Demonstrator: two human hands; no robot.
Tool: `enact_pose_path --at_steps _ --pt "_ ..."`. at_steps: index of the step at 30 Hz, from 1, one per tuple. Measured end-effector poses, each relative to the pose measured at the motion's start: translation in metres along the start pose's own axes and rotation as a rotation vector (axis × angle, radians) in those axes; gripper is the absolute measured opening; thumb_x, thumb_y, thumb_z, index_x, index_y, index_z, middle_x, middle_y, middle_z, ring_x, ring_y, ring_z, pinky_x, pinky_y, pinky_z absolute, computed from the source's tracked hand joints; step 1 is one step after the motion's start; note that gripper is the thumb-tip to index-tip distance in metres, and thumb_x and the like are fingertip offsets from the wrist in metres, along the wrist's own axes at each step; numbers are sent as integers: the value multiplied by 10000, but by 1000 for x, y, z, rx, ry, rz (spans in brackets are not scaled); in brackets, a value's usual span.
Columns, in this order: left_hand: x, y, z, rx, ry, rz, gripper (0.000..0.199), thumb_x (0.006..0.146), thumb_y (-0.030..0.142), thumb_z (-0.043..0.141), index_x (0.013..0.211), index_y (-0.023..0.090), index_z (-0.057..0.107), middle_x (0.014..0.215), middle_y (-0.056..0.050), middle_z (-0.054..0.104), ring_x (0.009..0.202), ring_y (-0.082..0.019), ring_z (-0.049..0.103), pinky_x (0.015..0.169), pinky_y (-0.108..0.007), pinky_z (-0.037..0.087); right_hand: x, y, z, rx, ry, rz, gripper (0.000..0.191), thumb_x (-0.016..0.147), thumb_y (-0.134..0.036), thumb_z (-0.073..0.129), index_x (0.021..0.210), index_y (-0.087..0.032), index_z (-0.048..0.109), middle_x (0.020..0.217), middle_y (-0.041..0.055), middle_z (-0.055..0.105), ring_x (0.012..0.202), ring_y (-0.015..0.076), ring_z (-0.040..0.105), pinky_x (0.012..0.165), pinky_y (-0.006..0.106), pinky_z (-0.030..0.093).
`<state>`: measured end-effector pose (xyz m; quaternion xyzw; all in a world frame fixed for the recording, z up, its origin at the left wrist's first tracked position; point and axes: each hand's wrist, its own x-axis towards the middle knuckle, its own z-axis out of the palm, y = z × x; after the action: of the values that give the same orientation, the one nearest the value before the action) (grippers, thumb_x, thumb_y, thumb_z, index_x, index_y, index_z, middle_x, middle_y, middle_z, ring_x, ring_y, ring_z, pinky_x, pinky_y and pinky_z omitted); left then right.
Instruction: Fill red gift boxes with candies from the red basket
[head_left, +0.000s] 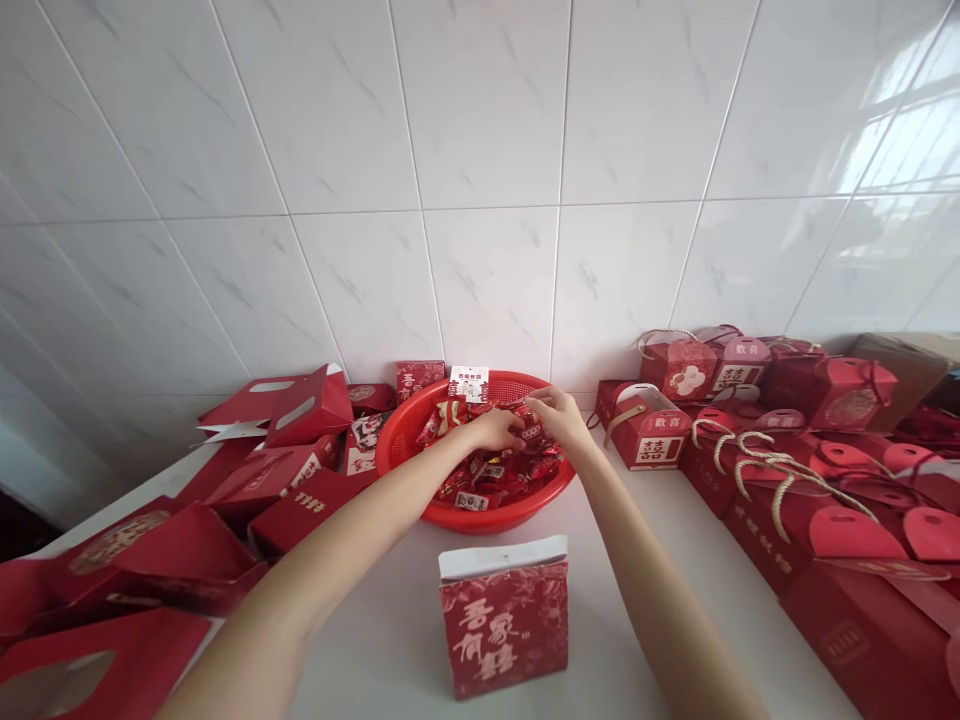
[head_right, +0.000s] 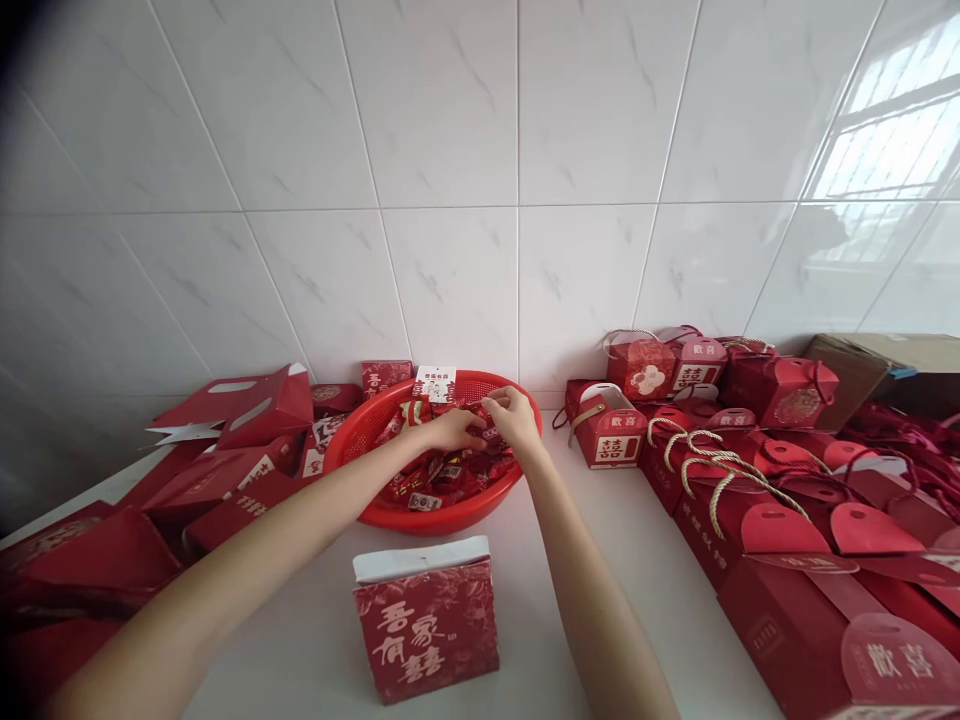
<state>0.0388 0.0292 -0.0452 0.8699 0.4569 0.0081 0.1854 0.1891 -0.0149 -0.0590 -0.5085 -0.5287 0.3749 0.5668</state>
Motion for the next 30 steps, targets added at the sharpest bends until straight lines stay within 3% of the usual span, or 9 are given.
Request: enact_pose_path --at_steps 3,5,8,12,16,23,27,30 --pt "-9 -11 -18 -348 -41 40 248 778 406 736 922 204 742 908 -30 751 866 -222 677 772 -294 495 2 1 -1 27 6 7 233 700 -342 663 874 -189 633 862 50 712 856 207 673 715 295 510" --pt "-15 -15 -27 -607 -90 14 408 695 486 808 973 197 736 923 -35 752 851 -219 675 744 -305 507 2 1 -1 58 18 22 318 671 -345 697 937 -188 624 892 50 712 861 210 678 747 313 519" --pt "-20 -16 -33 -799 -118 -4 549 600 558 862 982 187 728 922 -48 745 866 -234 679 688 -309 525 1 -1 -1 119 -10 14 374 634 -359 727 945 -181 623 850 31 704 802 200 673 748 327 525" --pt "-20 -12 -35 -893 12 -47 507 687 544 825 1026 181 723 1040 -75 736 888 -222 683 676 -292 547 -4 -5 -1 204 -103 -29 312 603 -352 732 843 -170 652 792 30 706 747 190 659 710 318 523" --pt "-18 -11 -36 -1031 -27 -67 369 813 417 737 1102 192 699 1126 -86 727 761 -168 685 721 -327 591 -5 -9 -3 274 19 -31 258 584 -309 725 795 -181 649 765 23 704 732 184 641 687 311 528" --pt "-19 -14 -37 -1016 77 -76 395 729 208 790 1101 173 664 943 -70 750 782 -199 717 734 -354 611 -4 -12 -7 352 40 -40 242 542 -285 750 738 -193 644 726 4 698 701 168 627 669 291 516" --pt "-17 -16 -36 -973 100 -39 319 658 252 829 933 157 698 884 -58 756 771 -212 725 766 -359 586 -7 -15 -6 338 38 -16 214 559 -304 756 704 -192 645 688 -1 697 653 151 625 632 271 499" --pt "-14 -22 -35 -768 217 -34 135 700 280 748 739 154 717 797 -35 752 764 -211 711 745 -318 551 -7 -14 -4 281 13 -14 174 586 -303 736 683 -190 646 665 1 684 641 156 631 620 272 499"
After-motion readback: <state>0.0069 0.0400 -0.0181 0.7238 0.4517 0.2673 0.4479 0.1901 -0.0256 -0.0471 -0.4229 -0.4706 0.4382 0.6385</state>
